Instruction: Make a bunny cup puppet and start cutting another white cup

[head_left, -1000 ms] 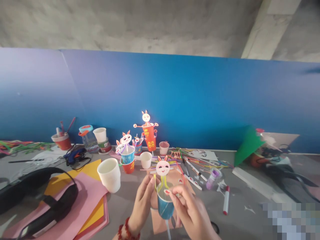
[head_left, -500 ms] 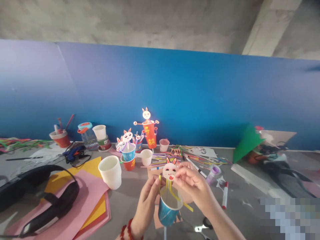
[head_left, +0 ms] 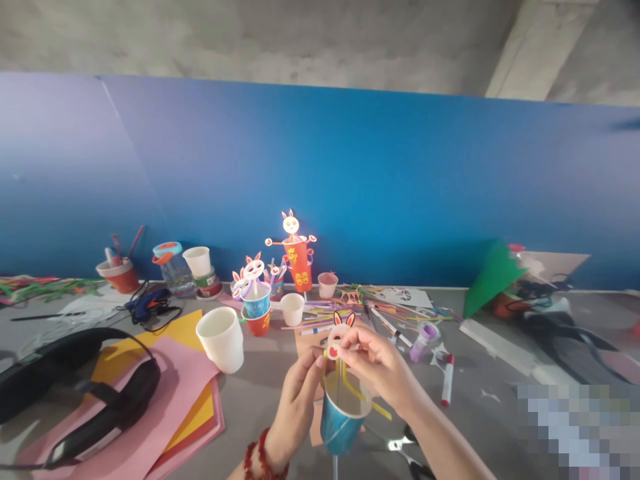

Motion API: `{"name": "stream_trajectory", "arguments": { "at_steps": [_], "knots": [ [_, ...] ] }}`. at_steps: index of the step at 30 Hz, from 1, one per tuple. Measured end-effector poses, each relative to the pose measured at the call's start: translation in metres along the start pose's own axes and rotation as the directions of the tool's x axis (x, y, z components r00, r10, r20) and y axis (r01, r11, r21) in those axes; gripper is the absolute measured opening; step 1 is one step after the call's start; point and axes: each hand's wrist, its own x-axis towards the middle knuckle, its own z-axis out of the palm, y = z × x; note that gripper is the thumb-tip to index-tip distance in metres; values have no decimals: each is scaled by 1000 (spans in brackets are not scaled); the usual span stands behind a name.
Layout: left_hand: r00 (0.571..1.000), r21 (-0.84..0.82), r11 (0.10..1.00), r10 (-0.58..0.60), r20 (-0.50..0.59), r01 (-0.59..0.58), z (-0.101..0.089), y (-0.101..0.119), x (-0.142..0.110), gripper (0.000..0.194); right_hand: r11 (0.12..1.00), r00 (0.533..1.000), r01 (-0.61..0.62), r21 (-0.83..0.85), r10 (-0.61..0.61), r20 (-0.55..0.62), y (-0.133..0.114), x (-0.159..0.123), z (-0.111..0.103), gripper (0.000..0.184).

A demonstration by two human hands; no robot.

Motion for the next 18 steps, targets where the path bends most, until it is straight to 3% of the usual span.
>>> {"name": "stream_trajectory", "arguments": {
  "at_steps": [7, 18],
  "knots": [
    [998, 52, 997, 49, 41, -51, -1, 1, -1, 31, 999, 998, -18, -46, 20, 58, -2, -2, -4, 27],
    [998, 56, 997, 41, 43, -43, -1, -1, -2, 31, 983, 998, 67, -170, -70, -9, 9, -3, 1, 22]
  ]
}}
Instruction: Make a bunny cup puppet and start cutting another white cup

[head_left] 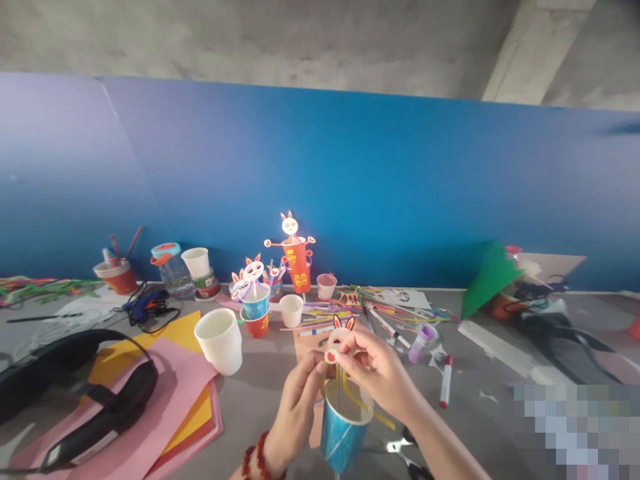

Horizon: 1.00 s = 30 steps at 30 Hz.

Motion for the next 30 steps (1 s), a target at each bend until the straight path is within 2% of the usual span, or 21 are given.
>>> {"name": "stream_trajectory", "arguments": {
  "at_steps": [6, 14, 23, 30],
  "knots": [
    [1000, 5, 1000, -14, -17, 14, 0, -1, -1, 33, 996, 998, 58, -64, -61, -36, -3, -1, 4, 10],
    [1000, 5, 1000, -6, -27, 6, 1, -2, -1, 32, 973, 986, 126, -193, -145, -87, -8, -2, 5, 8],
    [999, 15, 1000, 5, -32, -4, 0, -7, -1, 32, 977, 983, 139, -164, -157, -96, -5, 0, 7, 8],
    [990, -63, 997, -42, -132, 34, 2, -4, -3, 32, 989, 982, 105, -104, -120, -143, -3, -1, 9, 13]
  ]
}}
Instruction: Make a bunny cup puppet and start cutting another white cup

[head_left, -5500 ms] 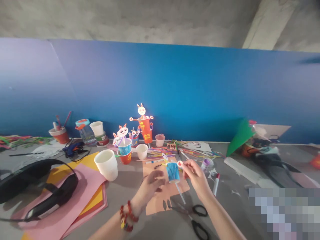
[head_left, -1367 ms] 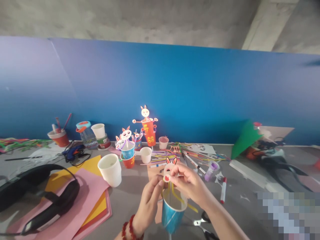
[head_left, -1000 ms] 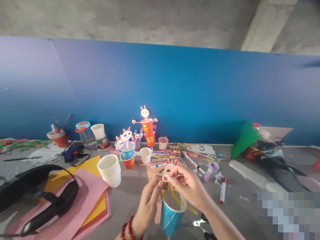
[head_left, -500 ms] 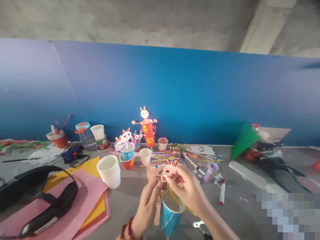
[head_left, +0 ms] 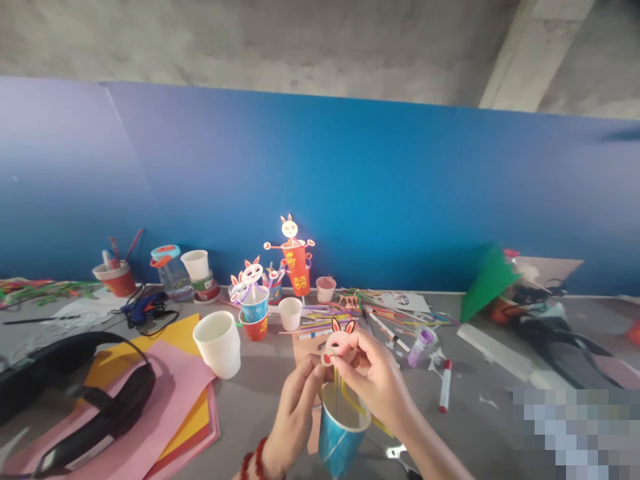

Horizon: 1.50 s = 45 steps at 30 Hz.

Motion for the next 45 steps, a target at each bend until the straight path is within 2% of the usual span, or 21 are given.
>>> {"name": "stream_trajectory", "arguments": {
  "at_steps": [4, 8, 12, 14, 18, 21, 24, 32, 39, 45],
  "knots": [
    [999, -53, 998, -32, -16, 31, 1, 3, 0, 32, 994, 998, -63, 93, 63, 6, 6, -2, 1, 15],
    [998, -48, 999, -21, 52, 24, 2, 3, 1, 31, 980, 995, -101, 171, 96, 37, 9, -3, 3, 17],
    [995, 0, 1000, 15, 97, -15, 2, 3, 3, 32, 974, 995, -96, 207, 96, 14, 5, -4, 6, 19],
    [994, 13, 999, 34, 103, -35, 1, 2, 3, 33, 961, 993, -122, 249, 120, 21, 3, -4, 7, 28],
    [994, 24, 997, 64, 92, -67, 1, 1, 2, 33, 901, 981, -194, 388, 173, 89, 3, -4, 5, 58],
    [993, 31, 996, 78, 87, -81, 1, 2, 2, 34, 858, 975, -222, 463, 180, 134, 5, -3, 4, 65],
    [993, 41, 996, 80, 91, -84, 2, 3, 2, 35, 838, 968, -247, 486, 193, 159, 8, -2, 6, 63],
    [996, -2, 999, 37, 83, -37, 1, -1, 3, 29, 851, 974, -225, 474, 201, 102, 9, -4, 9, 57],
    [1000, -173, 985, -11, 29, 16, 4, 2, 6, 25, 848, 977, -214, 485, 192, 95, 14, -2, 10, 52],
    [999, -190, 981, -36, 27, 40, 3, 4, 6, 26, 851, 977, -212, 481, 190, 94, 18, -5, 13, 48]
  ]
}}
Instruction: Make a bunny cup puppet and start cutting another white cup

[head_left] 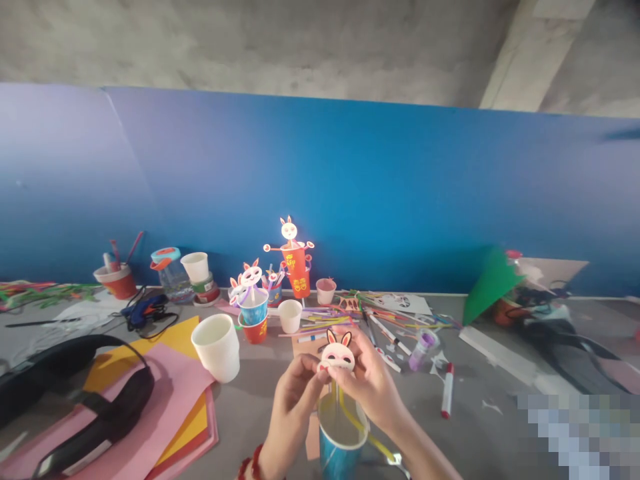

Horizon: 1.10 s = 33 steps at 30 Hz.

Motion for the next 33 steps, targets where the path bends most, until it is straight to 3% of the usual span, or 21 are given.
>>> {"name": "stream_trajectory", "arguments": {
  "at_steps": [16, 24, 33],
  "knots": [
    [999, 22, 999, -34, -14, 34, -4, -8, 1, 29, 998, 998, 56, -31, -55, 13, 5, 1, 0, 31],
    [993, -58, 992, -114, -19, 113, -3, -4, 3, 30, 998, 999, 40, -40, -40, 0, 9, 0, -1, 33],
    [996, -98, 991, -86, 30, 88, -8, -14, 1, 24, 996, 1000, 26, -88, -27, -10, 7, 0, 3, 35]
  ]
}}
